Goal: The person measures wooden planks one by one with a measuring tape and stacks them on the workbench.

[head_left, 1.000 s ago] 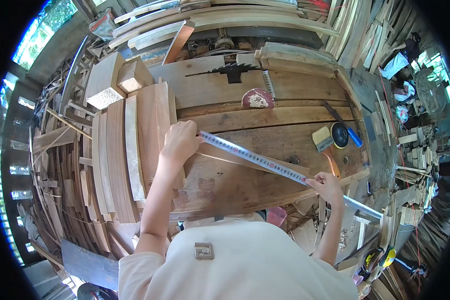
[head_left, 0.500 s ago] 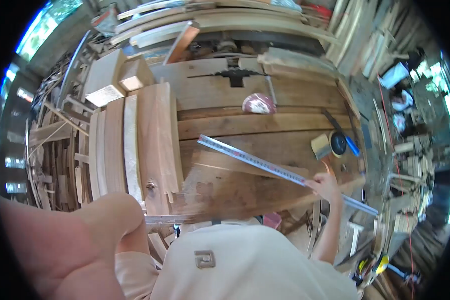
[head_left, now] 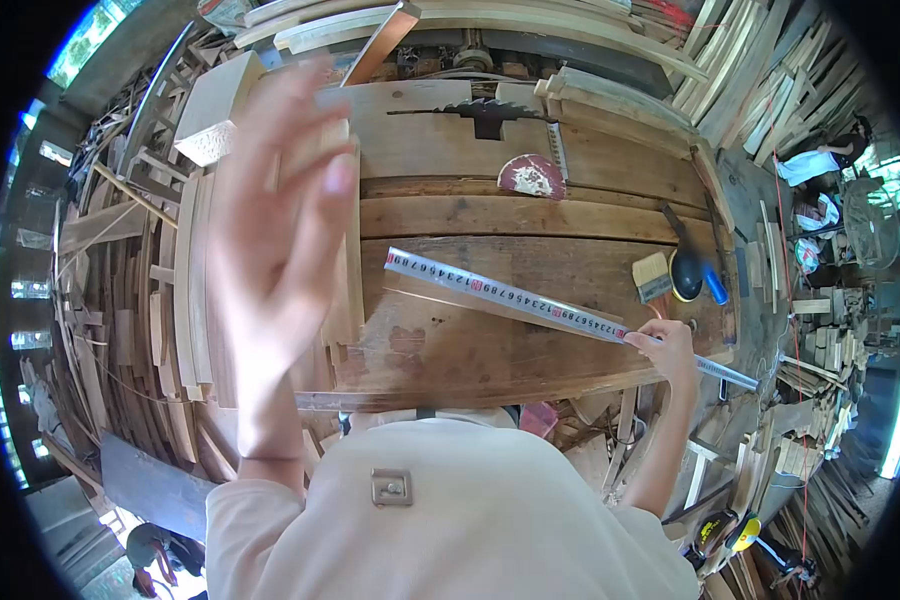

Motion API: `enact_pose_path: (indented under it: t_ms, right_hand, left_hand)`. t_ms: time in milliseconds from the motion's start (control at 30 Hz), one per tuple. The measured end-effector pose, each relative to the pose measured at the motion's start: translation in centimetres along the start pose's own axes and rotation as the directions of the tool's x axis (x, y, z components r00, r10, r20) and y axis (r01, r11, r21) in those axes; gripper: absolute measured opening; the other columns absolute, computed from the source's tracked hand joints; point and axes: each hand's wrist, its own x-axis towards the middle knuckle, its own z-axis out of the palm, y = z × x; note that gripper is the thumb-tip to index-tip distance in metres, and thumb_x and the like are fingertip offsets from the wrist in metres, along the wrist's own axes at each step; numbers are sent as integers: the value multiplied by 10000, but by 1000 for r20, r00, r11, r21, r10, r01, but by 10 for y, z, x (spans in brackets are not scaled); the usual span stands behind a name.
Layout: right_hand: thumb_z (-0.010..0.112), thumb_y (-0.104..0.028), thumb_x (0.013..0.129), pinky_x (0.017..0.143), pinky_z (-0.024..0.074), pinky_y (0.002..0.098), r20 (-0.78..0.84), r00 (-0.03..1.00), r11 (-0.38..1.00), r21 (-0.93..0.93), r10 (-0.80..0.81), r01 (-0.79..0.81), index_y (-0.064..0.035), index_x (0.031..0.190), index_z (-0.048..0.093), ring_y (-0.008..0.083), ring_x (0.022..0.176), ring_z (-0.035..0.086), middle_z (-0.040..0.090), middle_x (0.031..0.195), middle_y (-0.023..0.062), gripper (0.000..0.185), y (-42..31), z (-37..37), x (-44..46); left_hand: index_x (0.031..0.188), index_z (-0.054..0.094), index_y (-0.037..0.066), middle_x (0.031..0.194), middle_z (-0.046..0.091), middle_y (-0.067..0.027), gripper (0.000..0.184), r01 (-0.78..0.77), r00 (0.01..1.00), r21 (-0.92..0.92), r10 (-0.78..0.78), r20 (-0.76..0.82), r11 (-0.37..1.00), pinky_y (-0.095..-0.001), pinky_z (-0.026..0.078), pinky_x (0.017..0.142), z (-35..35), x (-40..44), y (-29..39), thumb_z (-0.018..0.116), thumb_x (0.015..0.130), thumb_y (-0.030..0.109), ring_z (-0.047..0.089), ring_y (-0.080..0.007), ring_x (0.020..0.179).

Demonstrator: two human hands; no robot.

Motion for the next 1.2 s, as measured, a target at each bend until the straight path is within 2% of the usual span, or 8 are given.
enact_pose_path:
  t_ms: [133, 233, 333, 500, 567, 700, 1000, 1200]
  right_hand:
    - [707, -209, 666, 461, 356, 239, -6, 1000, 1000, -1, -18, 18, -1, 681, 639, 78, 478, 475, 554, 513, 50, 220, 3, 2, 4]
    - [698, -185, 677, 450, 346, 219, 6, 998, 998, -20, -55, 56, 0, 670, 635, 56, 477, 474, 550, 504, 36, 195, 5, 5, 11]
    - [714, -252, 660, 464, 359, 255, 19, 999, 999, -27, -36, 36, 1, 668, 633, 98, 471, 469, 543, 507, 60, 266, 2, 4, 14]
    - [711, -241, 669, 469, 371, 251, 5, 999, 997, -66, -43, 44, -1, 659, 613, 100, 486, 492, 550, 529, 59, 259, 2, 6, 13]
    - [712, -227, 669, 472, 375, 245, 3, 999, 999, 4, -35, 35, -4, 675, 598, 98, 495, 502, 551, 535, 56, 251, 6, 9, 13]
    - [713, -182, 670, 490, 390, 230, -16, 999, 997, 68, -39, 40, -23, 722, 550, 96, 520, 524, 564, 562, 55, 233, 0, 4, 9]
    - [678, -206, 709, 499, 395, 222, 231, 972, 999, 18, 45, -51, -1, 722, 615, 86, 540, 534, 576, 583, 40, 215, 7, -4, 36]
    - [661, -203, 729, 463, 381, 200, 292, 954, 991, 93, 67, -98, 3, 709, 629, 68, 522, 527, 554, 549, 22, 209, 15, -3, 38]
  left_hand:
    - [841, 595, -34, 772, 592, -198, 165, 470, 725, 485, -636, 264, 737, -348, 475, 721, 13, -44, -56, 563, 787, 119, 589, -330, 777]
    - [723, 585, -52, 623, 564, -195, 227, 135, 760, 754, -555, 338, 643, -374, 478, 660, 20, -69, -92, 587, 769, 170, 574, -373, 662]
    - [629, 554, -65, 636, 557, -223, 266, 110, 684, 774, -612, 396, 624, -400, 470, 626, 27, -70, -93, 604, 750, 166, 571, -374, 696]
    - [661, 571, -53, 665, 567, -212, 210, 160, 628, 761, -659, 414, 629, -410, 462, 625, 31, -76, -98, 628, 717, 142, 570, -365, 692]
    - [700, 590, -40, 682, 579, -185, 172, 198, 778, 658, -525, 346, 727, -388, 454, 635, 28, -80, -97, 640, 692, 124, 575, -335, 668]
    - [748, 605, -26, 671, 580, -171, 164, 381, 661, 649, -685, 307, 659, -381, 440, 641, 30, -76, -87, 645, 676, 115, 571, -315, 681]
    - [696, 564, -17, 707, 571, -185, 124, 177, 707, 756, -616, 348, 631, -415, 421, 649, 29, -85, -91, 618, 697, 94, 545, -353, 731]
    - [739, 582, 0, 746, 594, -153, 148, 261, 636, 705, -666, 389, 660, -386, 427, 684, 24, -79, -96, 635, 685, 128, 560, -319, 752]
